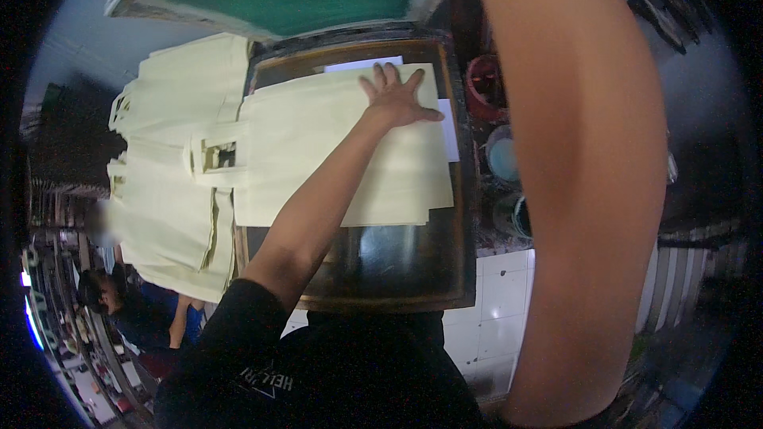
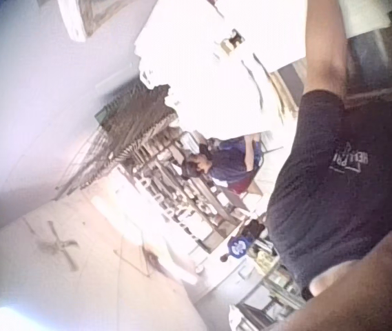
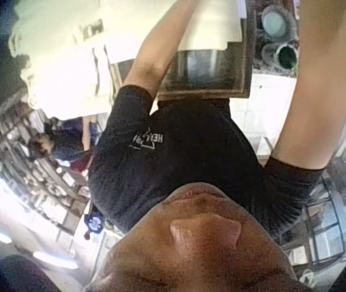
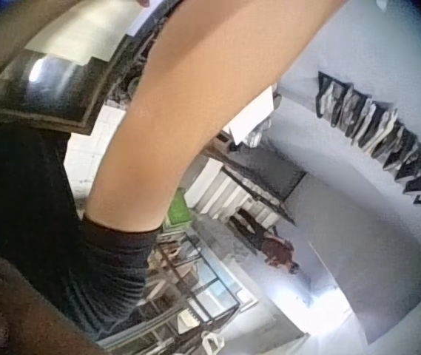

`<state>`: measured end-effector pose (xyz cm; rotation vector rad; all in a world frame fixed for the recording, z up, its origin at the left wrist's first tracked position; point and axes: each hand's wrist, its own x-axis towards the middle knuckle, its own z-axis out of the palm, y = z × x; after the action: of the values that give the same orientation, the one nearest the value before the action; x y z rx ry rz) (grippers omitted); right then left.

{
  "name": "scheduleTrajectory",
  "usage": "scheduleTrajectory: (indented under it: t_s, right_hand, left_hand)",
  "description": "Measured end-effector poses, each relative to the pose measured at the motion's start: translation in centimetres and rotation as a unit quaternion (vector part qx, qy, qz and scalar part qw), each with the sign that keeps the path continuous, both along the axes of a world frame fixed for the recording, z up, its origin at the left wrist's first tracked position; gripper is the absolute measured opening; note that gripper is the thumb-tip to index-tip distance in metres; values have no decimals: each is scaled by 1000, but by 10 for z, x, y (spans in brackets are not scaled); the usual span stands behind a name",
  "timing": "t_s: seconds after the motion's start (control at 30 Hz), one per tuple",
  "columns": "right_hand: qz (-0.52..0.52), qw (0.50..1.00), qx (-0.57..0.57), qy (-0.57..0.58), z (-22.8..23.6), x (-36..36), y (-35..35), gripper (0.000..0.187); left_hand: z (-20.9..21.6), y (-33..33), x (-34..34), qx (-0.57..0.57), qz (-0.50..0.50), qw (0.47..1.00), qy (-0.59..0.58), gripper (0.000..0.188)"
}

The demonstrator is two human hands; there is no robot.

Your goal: The person performs screen printing by placing a bag on the printing bed, lowering the screen, applying green ink with a squeegee, lifting the screen, and moving the printed bag to a stack.

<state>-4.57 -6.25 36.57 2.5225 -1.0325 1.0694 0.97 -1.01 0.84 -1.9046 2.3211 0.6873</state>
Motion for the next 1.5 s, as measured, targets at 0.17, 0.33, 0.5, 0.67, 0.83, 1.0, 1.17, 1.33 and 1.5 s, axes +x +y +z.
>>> scheduleTrajectory:
  t_s: [0.17, 0.33, 0.5, 0.67, 0.83, 1.0, 1.17, 1.33, 1.5]
  right_hand:
    - [-108, 986, 124, -15, -26, 4, 81, 36]
    - [-122, 978, 166, -4, -104, -4, 169, 41]
    - [-71, 988, 128, -49, -204, -3, 238, 29]
    - [-45, 960, 272, -38, -249, -16, 250, 30]
    - [-27, 956, 291, 21, -275, -9, 264, 33]
    - [-6, 970, 239, 40, -299, 1, 260, 33]
    - [20, 984, 162, 67, -322, 3, 211, 34]
    - [-31, 978, 175, 105, -330, 9, 90, 44]
    - [-56, 932, 334, 131, -304, 20, -15, 53]
  left_hand:
    - [52, 49, 43, -207, 64, 925, 313, 107]
    - [96, 192, 134, -104, 40, 614, 781, 45]
    - [49, 294, 165, 120, 237, 665, 698, 36]
    - [-19, 312, 161, 166, 306, 685, 640, 36]
    - [-33, 315, 165, 190, 302, 675, 646, 32]
    - [-27, 316, 159, 161, 318, 655, 667, 20]
    - [-28, 316, 160, 166, 313, 657, 666, 19]
    - [-34, 317, 164, 186, 313, 654, 663, 18]
    - [-27, 314, 177, 278, 340, 531, 724, 25]
